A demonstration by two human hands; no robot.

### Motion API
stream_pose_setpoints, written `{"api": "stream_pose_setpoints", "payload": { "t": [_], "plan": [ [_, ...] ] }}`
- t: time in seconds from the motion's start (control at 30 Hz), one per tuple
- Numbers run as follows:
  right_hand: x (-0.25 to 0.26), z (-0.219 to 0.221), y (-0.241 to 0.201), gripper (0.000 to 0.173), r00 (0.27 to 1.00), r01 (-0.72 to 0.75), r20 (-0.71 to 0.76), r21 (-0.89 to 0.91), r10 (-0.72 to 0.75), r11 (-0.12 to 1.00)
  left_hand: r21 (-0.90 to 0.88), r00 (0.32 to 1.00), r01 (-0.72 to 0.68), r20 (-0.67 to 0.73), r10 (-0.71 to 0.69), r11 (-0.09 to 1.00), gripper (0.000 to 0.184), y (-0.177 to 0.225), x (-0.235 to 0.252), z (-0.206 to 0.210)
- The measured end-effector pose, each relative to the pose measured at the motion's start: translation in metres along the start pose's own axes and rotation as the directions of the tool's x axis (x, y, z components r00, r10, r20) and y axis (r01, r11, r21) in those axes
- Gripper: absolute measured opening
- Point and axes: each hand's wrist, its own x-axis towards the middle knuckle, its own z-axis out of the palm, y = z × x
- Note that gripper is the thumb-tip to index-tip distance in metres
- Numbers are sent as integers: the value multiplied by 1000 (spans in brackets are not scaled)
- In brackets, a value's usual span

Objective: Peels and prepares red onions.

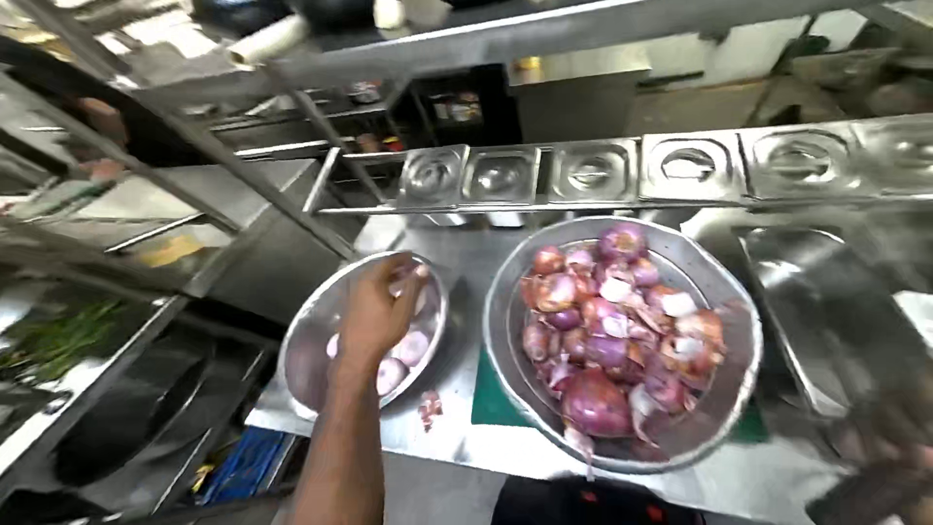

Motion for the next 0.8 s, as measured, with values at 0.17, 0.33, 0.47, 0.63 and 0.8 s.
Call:
{"api": "stream_pose_setpoints", "payload": {
  "t": [0.17,0.33,0.47,0.63,0.8],
  "plan": [
    [-18,53,5,69,991,1,-137,75,9,997,-141,633,-675,393,667,724,32,140,-2,73],
    [-53,2,12,58,995,73,-58,-131,-81,989,160,451,-830,756,474,535,32,187,12,137],
    [-65,24,9,55,953,109,-273,-99,-133,989,171,333,-894,873,357,415,60,197,27,142],
    [-60,20,19,60,936,119,-321,-88,-142,989,112,346,-877,822,451,468,46,189,37,140],
    [-58,9,14,59,977,110,-176,-62,-120,992,-399,441,-705,399,804,586,64,165,50,93]
  ]
}}
